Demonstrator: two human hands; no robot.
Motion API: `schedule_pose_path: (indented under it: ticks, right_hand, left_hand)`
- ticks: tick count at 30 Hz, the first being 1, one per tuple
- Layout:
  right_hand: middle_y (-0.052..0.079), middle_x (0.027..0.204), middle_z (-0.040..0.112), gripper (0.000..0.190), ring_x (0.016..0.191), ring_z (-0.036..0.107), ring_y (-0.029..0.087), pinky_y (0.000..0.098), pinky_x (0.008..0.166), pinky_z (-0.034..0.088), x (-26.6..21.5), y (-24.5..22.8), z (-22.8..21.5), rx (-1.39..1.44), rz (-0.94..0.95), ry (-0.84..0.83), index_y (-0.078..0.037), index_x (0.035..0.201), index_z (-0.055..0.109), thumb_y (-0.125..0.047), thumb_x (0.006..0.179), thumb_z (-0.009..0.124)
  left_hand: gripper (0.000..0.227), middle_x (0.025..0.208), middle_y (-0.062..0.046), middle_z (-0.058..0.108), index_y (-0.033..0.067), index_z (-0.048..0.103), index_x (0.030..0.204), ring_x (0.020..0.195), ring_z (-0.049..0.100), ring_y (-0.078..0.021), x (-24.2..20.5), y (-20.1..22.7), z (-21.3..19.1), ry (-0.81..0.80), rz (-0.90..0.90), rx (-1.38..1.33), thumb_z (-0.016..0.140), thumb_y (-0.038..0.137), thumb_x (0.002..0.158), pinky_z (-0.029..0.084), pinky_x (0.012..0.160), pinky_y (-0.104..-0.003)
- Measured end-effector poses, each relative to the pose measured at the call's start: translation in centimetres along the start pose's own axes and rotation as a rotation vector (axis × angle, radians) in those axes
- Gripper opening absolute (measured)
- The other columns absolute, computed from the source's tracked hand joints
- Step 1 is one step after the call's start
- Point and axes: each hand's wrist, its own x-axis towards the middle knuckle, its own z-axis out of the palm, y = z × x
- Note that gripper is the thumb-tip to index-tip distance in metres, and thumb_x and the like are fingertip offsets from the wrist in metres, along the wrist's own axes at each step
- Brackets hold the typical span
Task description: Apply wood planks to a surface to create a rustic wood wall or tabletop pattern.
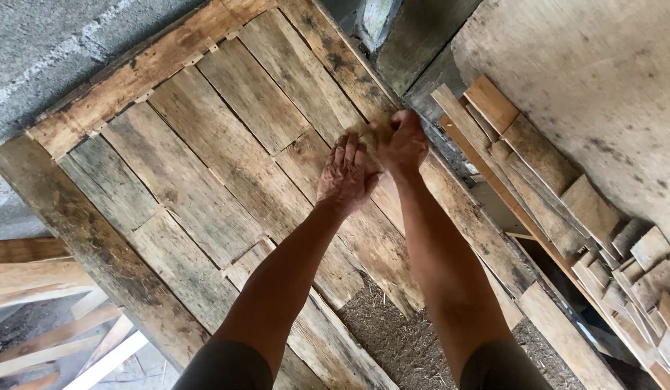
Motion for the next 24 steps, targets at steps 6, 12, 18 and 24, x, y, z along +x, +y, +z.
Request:
schedule_pose_path:
  ticks: [6, 12, 18, 24]
  right_hand:
    - [0.009, 0.09, 0.067, 0.044, 0.081, 0.067, 0.028, 0.0467, 0.073, 0.053, 1.3, -3.0, -1.8, -0.176, 0.157, -0.086, -0.012, 0.098, 0.06, -0.049, 0.087, 0.079]
    - [0.008, 0.089, 0.068, 0.037, 0.082, 0.066, 0.03, 0.0461, 0.07, 0.052, 1.5, 0.5, 1.4, -0.243, 0.051, 0.066, -0.013, 0.098, 0.061, -0.044, 0.092, 0.079]
    - [0.013, 0.095, 0.061, 0.059, 0.088, 0.061, 0.031, 0.0437, 0.078, 0.053, -0.5, -1.8, -0.6, -0.052, -0.083, 0.031, -0.008, 0.103, 0.055, -0.056, 0.084, 0.084]
    - [0.022, 0.108, 0.058, 0.058, 0.103, 0.055, 0.042, 0.0534, 0.09, 0.042, -1.9, -2.9, -1.9, -0.143, -0.228, 0.061, -0.004, 0.115, 0.057, -0.042, 0.082, 0.084]
  left_hand:
    - [0.08, 0.166, -0.014, 0.026, 0.0061, 0.028, 0.16, 0.153, 0.024, -0.0394, 0.1, 1.0, -2.0, -0.079, 0.051, 0.169, 0.051, 0.052, 0.099, 0.018, 0.126, -0.049]
    - [0.08, 0.169, -0.015, 0.023, 0.005, 0.025, 0.159, 0.154, 0.024, -0.04, 0.2, 0.3, -0.9, -0.103, 0.045, 0.179, 0.052, 0.054, 0.101, 0.018, 0.127, -0.048]
    - [0.111, 0.164, -0.027, 0.019, 0.0001, 0.008, 0.159, 0.149, 0.026, -0.0451, -0.1, 0.2, -0.5, -0.041, -0.089, -0.074, 0.072, 0.055, 0.086, 0.024, 0.122, -0.05]
    - [0.114, 0.167, -0.026, 0.021, -0.0007, 0.013, 0.16, 0.151, 0.031, -0.045, -0.3, -0.2, -0.4, 0.068, -0.036, -0.121, 0.083, 0.043, 0.081, 0.03, 0.125, -0.049]
